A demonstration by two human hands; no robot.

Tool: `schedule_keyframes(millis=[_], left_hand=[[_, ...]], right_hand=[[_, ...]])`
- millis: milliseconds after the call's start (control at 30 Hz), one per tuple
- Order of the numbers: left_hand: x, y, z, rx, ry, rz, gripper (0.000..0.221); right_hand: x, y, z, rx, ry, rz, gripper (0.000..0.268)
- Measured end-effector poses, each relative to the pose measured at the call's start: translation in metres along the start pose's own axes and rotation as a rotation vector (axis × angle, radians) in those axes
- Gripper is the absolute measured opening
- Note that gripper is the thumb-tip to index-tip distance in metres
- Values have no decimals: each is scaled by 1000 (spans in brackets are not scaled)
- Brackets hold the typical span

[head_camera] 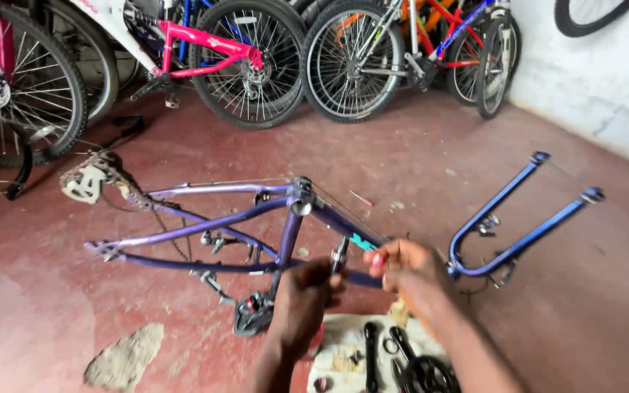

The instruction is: The person is reassembling a bicycle crankset by applying grease to the bearings and spindle before installing them into the bottom bracket shell.

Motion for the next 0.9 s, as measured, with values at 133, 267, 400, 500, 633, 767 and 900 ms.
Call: schedule_keyframes(millis=[133,267,400,500,633,767,900], left_hand=[[33,58,-71,-2,-107,35,31],[43,91,-103,-2,-326,59,30],[43,128,-117,-153,-306,142,25],[27,127,-104,-246,-177,152,30],[32,114,-84,-297,-142,110,28],[53,82,-70,-396,72,180,25],[54,78,-66,-438,46,135,29]], right_hand=[[-2,56,86,21,42,116,25],[-3,94,123,-33,11,207,34],[-13,144,135,73,-44,80,44],[-18,138,105,204,-241,14,42],[-4,124,89,247,-211,5,44],[7,91,97,242,-241,2,46],[11,80,88,301,-275,-19,50]])
Point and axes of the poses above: each hand's wrist, its own y-axis away from the middle knuckle, its own x-axis out of the palm, z = x × y, the point moved 8 cm from there along -y, towards the middle knuckle, and after that the axes turned 11 degrees about -z, right-handed, at the moved point
